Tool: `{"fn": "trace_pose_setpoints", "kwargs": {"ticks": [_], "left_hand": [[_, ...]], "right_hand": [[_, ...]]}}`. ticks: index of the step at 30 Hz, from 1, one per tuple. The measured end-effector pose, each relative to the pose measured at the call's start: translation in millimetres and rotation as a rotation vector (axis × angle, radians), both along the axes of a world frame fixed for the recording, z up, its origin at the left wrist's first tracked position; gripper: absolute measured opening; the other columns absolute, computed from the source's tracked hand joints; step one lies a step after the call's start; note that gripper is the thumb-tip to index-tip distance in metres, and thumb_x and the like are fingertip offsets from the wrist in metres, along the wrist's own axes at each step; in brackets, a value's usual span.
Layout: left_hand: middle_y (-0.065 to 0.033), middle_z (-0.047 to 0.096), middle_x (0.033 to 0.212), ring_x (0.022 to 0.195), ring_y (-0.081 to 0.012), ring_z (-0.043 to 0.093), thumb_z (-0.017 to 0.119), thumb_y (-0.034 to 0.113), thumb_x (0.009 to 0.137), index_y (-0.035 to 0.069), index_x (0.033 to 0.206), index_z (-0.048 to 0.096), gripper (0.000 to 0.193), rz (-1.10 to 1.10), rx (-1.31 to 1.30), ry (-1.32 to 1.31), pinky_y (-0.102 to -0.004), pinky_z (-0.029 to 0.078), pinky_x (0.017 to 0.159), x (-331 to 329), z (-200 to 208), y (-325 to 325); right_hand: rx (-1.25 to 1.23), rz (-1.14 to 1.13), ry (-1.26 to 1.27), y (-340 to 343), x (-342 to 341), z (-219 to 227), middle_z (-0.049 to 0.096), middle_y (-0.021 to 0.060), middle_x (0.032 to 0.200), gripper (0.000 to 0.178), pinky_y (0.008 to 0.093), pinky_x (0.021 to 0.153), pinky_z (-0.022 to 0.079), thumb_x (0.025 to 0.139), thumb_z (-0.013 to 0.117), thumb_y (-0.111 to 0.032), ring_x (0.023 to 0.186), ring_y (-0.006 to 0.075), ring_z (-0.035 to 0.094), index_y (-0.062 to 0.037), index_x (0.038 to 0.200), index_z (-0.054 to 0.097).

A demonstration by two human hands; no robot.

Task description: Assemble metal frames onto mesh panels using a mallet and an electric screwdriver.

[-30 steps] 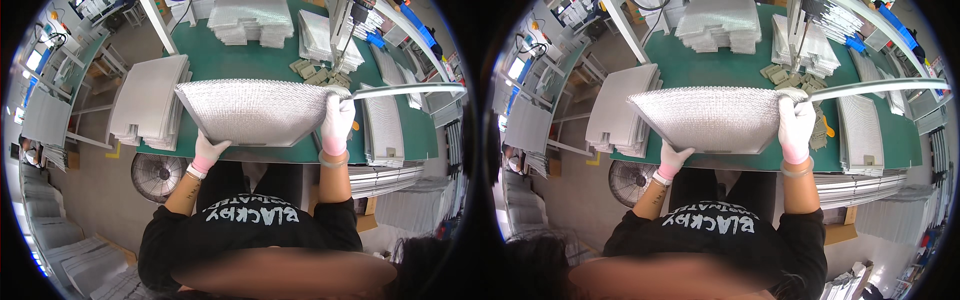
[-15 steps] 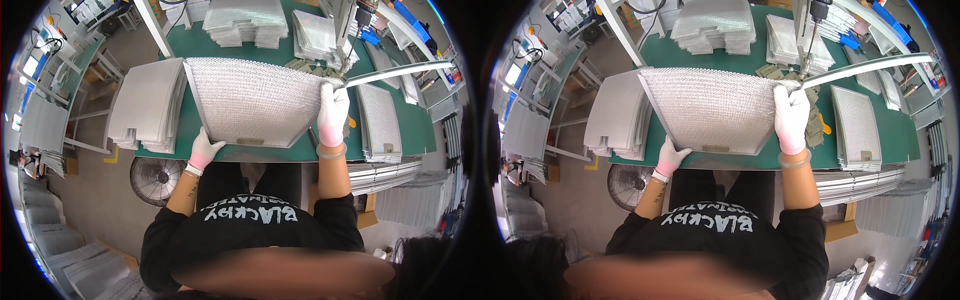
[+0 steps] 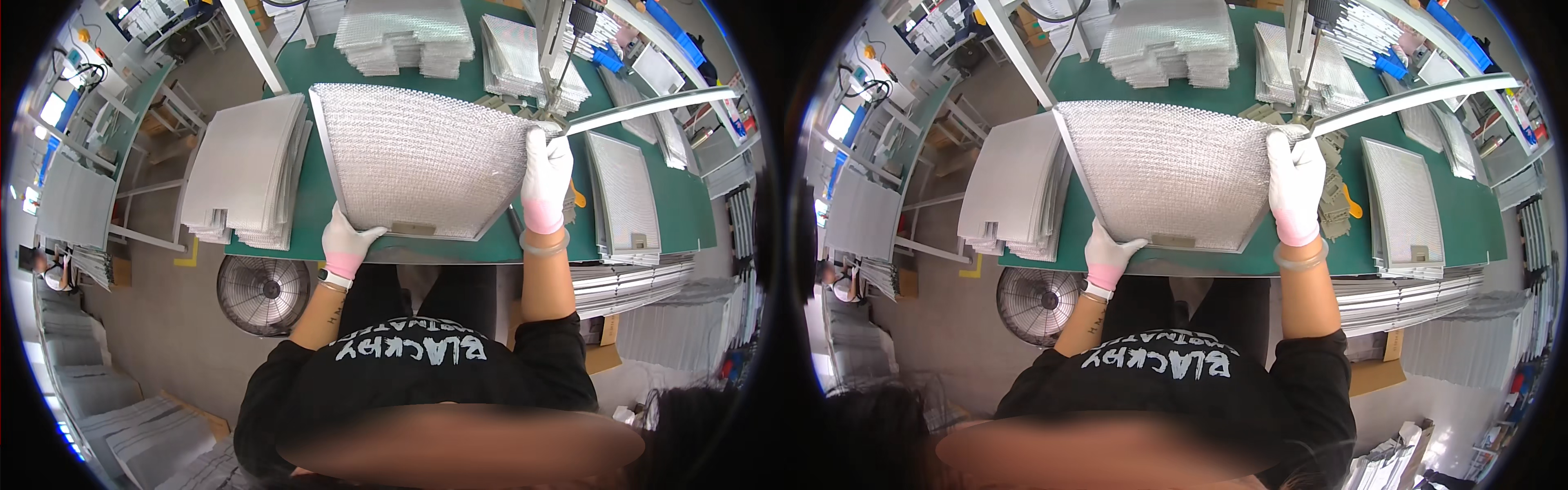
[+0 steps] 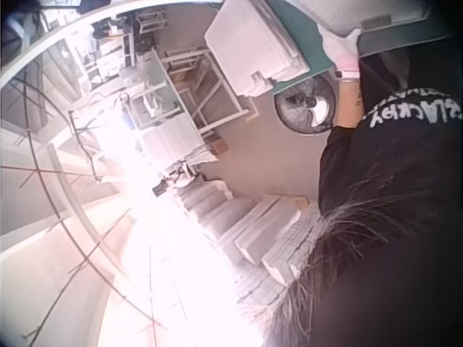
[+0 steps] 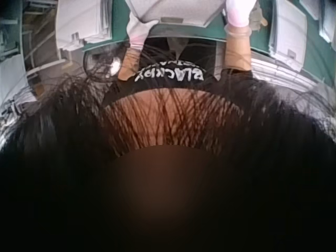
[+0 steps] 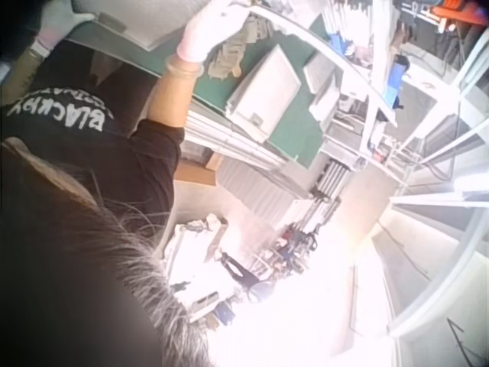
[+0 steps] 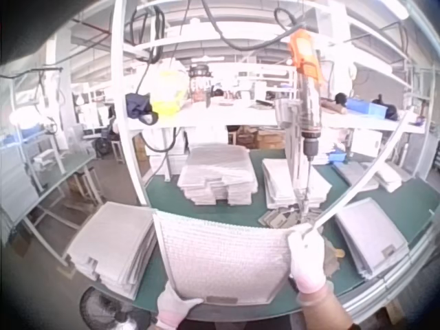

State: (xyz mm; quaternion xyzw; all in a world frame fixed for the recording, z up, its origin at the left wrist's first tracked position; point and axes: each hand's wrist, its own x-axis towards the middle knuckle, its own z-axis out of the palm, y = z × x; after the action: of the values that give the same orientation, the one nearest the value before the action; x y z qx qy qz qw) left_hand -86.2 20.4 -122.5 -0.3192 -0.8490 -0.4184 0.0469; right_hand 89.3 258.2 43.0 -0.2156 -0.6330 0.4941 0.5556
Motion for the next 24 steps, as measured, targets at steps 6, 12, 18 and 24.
{"fn": "trace_pose_setpoints", "kwargs": {"ticks": [6, 12, 18, 24], "left_hand": [[-0.0205, 0.068, 0.104, 0.093, -0.0342, 0.069, 0.071, 0.011, 0.084, -0.003, 0.127, 0.052, 0.048, -0.577, -0.171, -0.121, -0.0390, 0.054, 0.084, -57.1, 15.4, -34.2], [-0.0078, 0.068, 0.103, 0.092, -0.0180, 0.065, 0.062, 0.000, 0.086, -0.005, 0.118, 0.059, 0.032, -0.619, 0.579, -0.436, -0.0327, 0.051, 0.088, -40.7, 180.3, 0.3], [-0.0164, 0.070, 0.093, 0.088, -0.0253, 0.067, 0.061, -0.002, 0.085, -0.003, 0.101, 0.065, 0.016, -0.782, 0.844, -0.137, -0.0367, 0.054, 0.082, -36.3, 160.0, -8.2], [-0.0093, 0.066, 0.075, 0.067, -0.0264, 0.062, 0.067, 0.009, 0.088, 0.006, 0.082, 0.064, 0.007, -0.980, 0.736, 0.012, -0.0425, 0.052, 0.068, -14.5, 162.8, -36.3]], "right_hand": [[0.012, 0.000, -0.005, 6.5, 5.2, -8.3, 0.057, -0.0036, 0.081, 0.011, 0.0206, 0.067, 0.040, 0.096, 0.064, -0.010, 0.073, 0.0038, 0.046, 0.0000, 0.101, 0.065], [0.123, 0.094, -0.034, -0.9, 25.6, -12.2, 0.063, 0.0037, 0.096, 0.025, 0.0279, 0.083, 0.044, 0.100, 0.061, -0.026, 0.089, 0.0110, 0.055, -0.0009, 0.103, 0.061], [0.258, 0.219, 0.123, -14.2, 35.5, -15.7, 0.064, 0.0132, 0.088, 0.017, 0.0322, 0.074, 0.048, 0.096, 0.059, -0.015, 0.079, 0.0206, 0.059, 0.0019, 0.097, 0.059], [0.396, 0.253, 0.154, -45.5, 46.7, -5.1, 0.058, 0.0060, 0.063, 0.037, 0.0325, 0.054, 0.045, 0.098, 0.060, -0.029, 0.055, 0.0200, 0.055, -0.0039, 0.070, 0.056]]}}
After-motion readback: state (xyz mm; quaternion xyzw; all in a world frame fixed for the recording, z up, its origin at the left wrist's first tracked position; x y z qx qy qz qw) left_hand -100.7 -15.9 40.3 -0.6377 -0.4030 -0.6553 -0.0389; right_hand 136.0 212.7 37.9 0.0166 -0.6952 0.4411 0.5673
